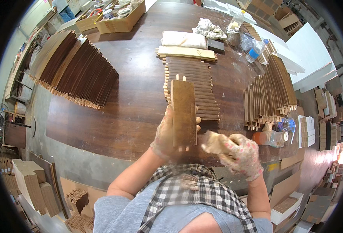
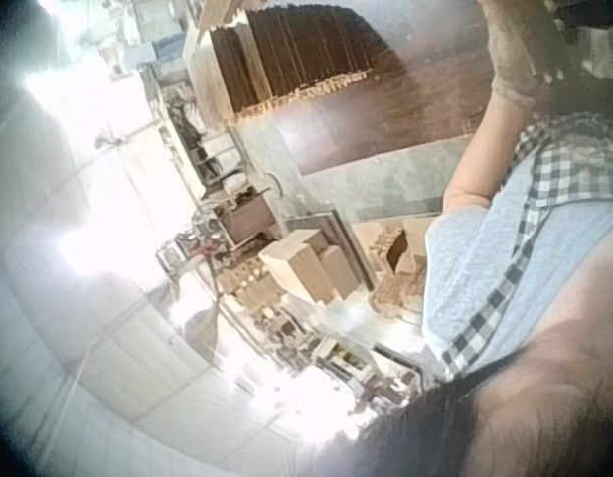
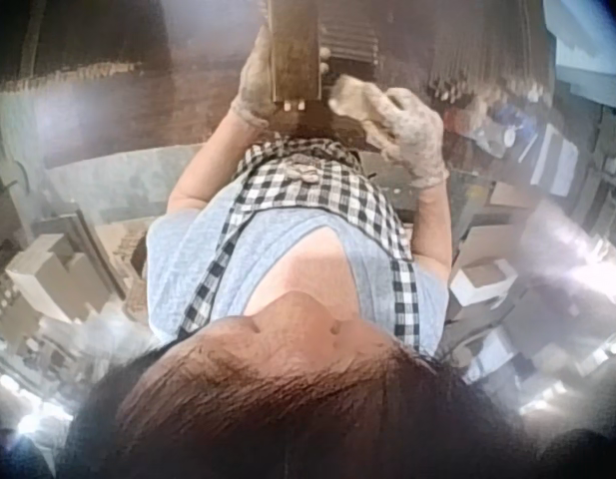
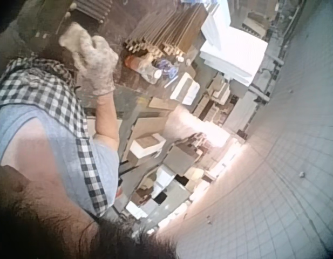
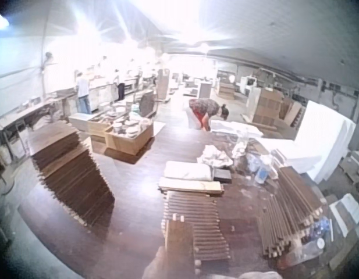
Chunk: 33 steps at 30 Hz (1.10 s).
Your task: The person wipes individual wooden slats with a cloth, handling them one at a time and placing them into a stack on a work table.
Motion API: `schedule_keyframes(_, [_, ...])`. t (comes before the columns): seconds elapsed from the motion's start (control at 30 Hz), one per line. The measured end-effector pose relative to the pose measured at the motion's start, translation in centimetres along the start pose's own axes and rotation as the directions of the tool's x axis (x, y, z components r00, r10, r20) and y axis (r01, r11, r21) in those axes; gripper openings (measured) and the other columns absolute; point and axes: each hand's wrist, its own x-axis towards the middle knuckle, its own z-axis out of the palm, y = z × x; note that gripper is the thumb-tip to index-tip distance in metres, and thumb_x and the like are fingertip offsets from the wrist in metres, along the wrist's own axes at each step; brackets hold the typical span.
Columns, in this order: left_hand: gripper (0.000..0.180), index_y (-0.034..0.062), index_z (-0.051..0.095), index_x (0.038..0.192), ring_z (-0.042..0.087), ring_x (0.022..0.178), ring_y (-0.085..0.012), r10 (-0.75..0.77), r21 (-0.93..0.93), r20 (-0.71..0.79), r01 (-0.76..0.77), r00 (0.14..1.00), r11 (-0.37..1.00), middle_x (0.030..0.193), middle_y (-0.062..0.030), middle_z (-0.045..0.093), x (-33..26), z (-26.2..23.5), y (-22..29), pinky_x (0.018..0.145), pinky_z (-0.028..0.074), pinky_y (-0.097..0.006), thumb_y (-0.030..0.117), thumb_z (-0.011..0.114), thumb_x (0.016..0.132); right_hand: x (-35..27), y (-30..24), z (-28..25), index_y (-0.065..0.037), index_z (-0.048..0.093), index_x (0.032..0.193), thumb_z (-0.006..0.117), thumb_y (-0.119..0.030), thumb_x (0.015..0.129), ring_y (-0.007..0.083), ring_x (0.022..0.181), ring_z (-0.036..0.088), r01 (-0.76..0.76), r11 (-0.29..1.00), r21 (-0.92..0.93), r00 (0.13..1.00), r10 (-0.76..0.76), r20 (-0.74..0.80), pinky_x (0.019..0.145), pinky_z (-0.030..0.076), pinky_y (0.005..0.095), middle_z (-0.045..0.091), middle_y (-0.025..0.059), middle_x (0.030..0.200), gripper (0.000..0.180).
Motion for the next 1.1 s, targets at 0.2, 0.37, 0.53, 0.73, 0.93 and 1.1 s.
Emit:
schedule_keyframes(0.2, [0.076, 0.0050, 0.045, 0.144, 0.067, 0.099, -0.0193, -0.101, -0.064, 0.049, 0.104, 0.994, 0.993, 0.117, -0.0110, 0.065, -0.4, -0.7, -1.2, 0.078, 0.060, -0.035, 0.066, 0.030, 0.102, 0.8, 2.1, 0.5, 0.000, 0.061, 0.132, 0.080, -0.025, 0.077, 0.0288, 0.094, 0.068, -0.139, 0.852, 0.505, 0.914, 0.307, -0.265, 0.083, 0.055, 0.0370, 0.068, 0.0171, 0.108, 0.063])
schedule_keyframes(0.37, [0.064, 0.0086, 0.049, 0.141, 0.064, 0.100, -0.0137, 0.065, 0.318, -0.028, -0.053, 0.998, 0.947, 0.118, -0.0067, 0.065, -1.2, 0.4, -3.0, 0.082, 0.056, -0.029, 0.059, 0.036, 0.105, 4.7, 1.6, 2.4, 0.007, 0.056, 0.134, 0.081, -0.021, 0.082, 0.0278, 0.112, 0.067, -0.181, 0.779, 0.600, 0.853, 0.428, -0.299, 0.096, 0.053, 0.0357, 0.067, 0.0207, 0.121, 0.064])
schedule_keyframes(0.53, [0.072, 0.0108, 0.027, 0.158, 0.048, 0.132, -0.0172, 0.067, 0.243, 0.103, -0.091, 0.992, 0.966, 0.154, -0.0044, 0.041, -0.8, -2.4, -4.4, 0.107, 0.044, -0.035, 0.050, 0.051, 0.103, 6.3, 0.2, 2.8, 0.007, 0.054, 0.136, 0.078, -0.014, 0.085, 0.0228, 0.115, 0.064, -0.206, 0.712, 0.671, 0.881, 0.433, -0.189, 0.099, 0.051, 0.0339, 0.065, 0.0183, 0.126, 0.060])
schedule_keyframes(0.73, [0.077, 0.0048, 0.010, 0.160, 0.040, 0.138, -0.0242, 0.072, 0.053, 0.066, -0.076, 0.995, 0.996, 0.154, -0.0135, 0.035, 0.1, 2.4, -1.9, 0.112, 0.040, -0.039, 0.015, 0.053, 0.098, 7.0, -2.3, 1.4, 0.006, 0.055, 0.136, 0.082, -0.019, 0.079, 0.0255, 0.110, 0.067, -0.178, 0.781, 0.599, 0.934, 0.326, -0.147, 0.093, 0.054, 0.0352, 0.066, 0.0187, 0.121, 0.067])
schedule_keyframes(0.93, [0.066, 0.0043, 0.043, 0.146, 0.062, 0.112, -0.0234, -0.154, -0.005, 0.009, 0.154, 0.988, 0.988, 0.125, -0.0157, 0.061, -0.3, -1.9, -3.0, 0.091, 0.055, -0.036, 0.056, 0.036, 0.106, 5.9, 2.9, 2.3, 0.005, 0.057, 0.134, 0.081, -0.021, 0.082, 0.0250, 0.104, 0.068, -0.266, 0.807, 0.527, 0.828, 0.472, -0.303, 0.089, 0.056, 0.0348, 0.067, 0.0173, 0.116, 0.063])
schedule_keyframes(1.1, [0.078, 0.0052, 0.044, 0.145, 0.065, 0.110, -0.0267, -0.249, -0.123, 0.023, 0.250, 0.968, 0.960, 0.127, -0.0185, 0.062, 0.1, -2.0, -2.6, 0.090, 0.057, -0.040, 0.068, 0.025, 0.102, 4.8, 2.2, 2.8, 0.004, 0.053, 0.138, 0.079, -0.019, 0.085, 0.0247, 0.103, 0.069, -0.092, 0.828, 0.553, 0.848, 0.356, -0.392, 0.093, 0.056, 0.0327, 0.065, 0.0142, 0.123, 0.063])
